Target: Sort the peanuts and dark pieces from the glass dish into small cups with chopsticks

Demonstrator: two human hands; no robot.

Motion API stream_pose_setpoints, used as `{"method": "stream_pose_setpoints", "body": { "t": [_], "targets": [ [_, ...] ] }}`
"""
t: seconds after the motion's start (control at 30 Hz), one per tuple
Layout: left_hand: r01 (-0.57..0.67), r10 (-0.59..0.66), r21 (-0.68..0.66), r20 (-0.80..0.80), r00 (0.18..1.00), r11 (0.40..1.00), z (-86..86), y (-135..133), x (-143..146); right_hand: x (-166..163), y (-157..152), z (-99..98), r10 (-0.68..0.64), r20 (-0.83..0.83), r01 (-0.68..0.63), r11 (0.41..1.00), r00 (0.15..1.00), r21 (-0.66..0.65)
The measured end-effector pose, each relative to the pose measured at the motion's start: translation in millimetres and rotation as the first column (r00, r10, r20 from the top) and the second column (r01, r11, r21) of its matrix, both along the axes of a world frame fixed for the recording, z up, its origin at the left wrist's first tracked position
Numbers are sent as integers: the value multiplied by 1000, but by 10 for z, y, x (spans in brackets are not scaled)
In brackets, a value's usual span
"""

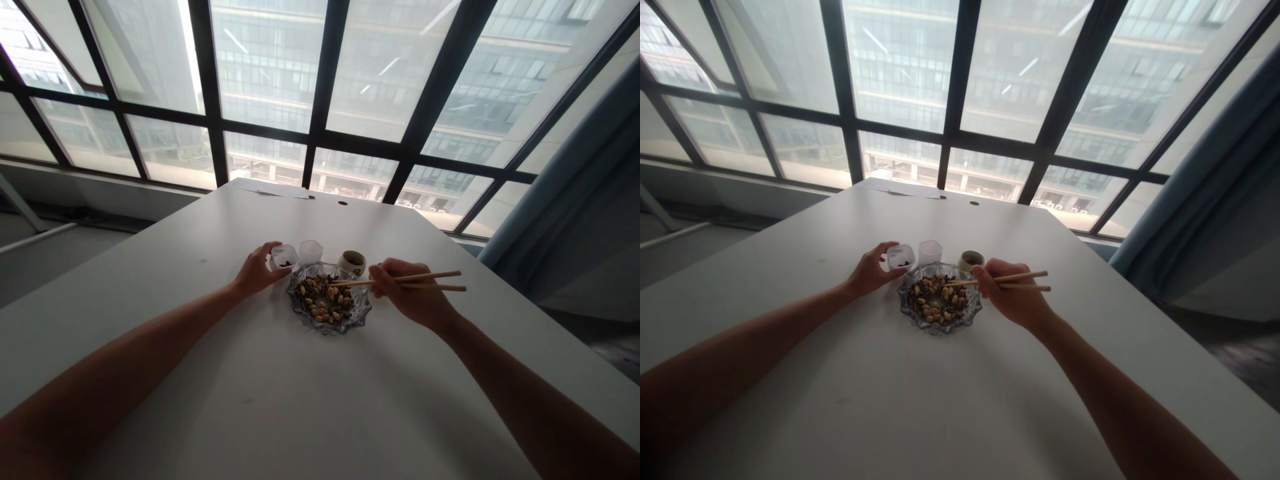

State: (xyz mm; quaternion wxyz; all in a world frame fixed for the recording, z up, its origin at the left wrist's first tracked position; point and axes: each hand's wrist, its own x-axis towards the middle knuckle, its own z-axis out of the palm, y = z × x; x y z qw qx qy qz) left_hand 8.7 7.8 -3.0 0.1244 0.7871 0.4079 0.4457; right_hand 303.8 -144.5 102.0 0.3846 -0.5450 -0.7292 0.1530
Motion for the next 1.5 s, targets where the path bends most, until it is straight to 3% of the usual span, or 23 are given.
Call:
{"method": "stream_pose_setpoints", "body": {
  "t": [0.1,0.2,0.3,0.4,0.5,0.83,1.5],
  "targets": [
    [2,-2,3,-4,1000,1000,5,-3,1,-34,44,-69,16,131,-28,996,991,85],
    [6,-6,3,-4,1000,1000,4,-2,3,-65,22,-67,85,213,-103,992,973,74],
    [7,-7,-3,-5,1000,1000,1,-2,4,-60,-25,-2,126,134,-128,992,983,5],
    [7,-7,-8,-6,1000,1000,-1,-2,4,-34,-42,55,67,47,-67,998,997,-4],
    [11,-11,-3,-3,1000,1000,-3,-1,6,-22,-21,61,18,95,-20,1000,995,23],
    [3,-4,-20,-7,1000,1000,-1,-2,15,-22,94,-44,104,309,-137,987,945,84],
    [16,-16,-9,7,1000,1000,-7,7,13,-62,34,44,93,265,-109,993,960,46]
  ]
}}
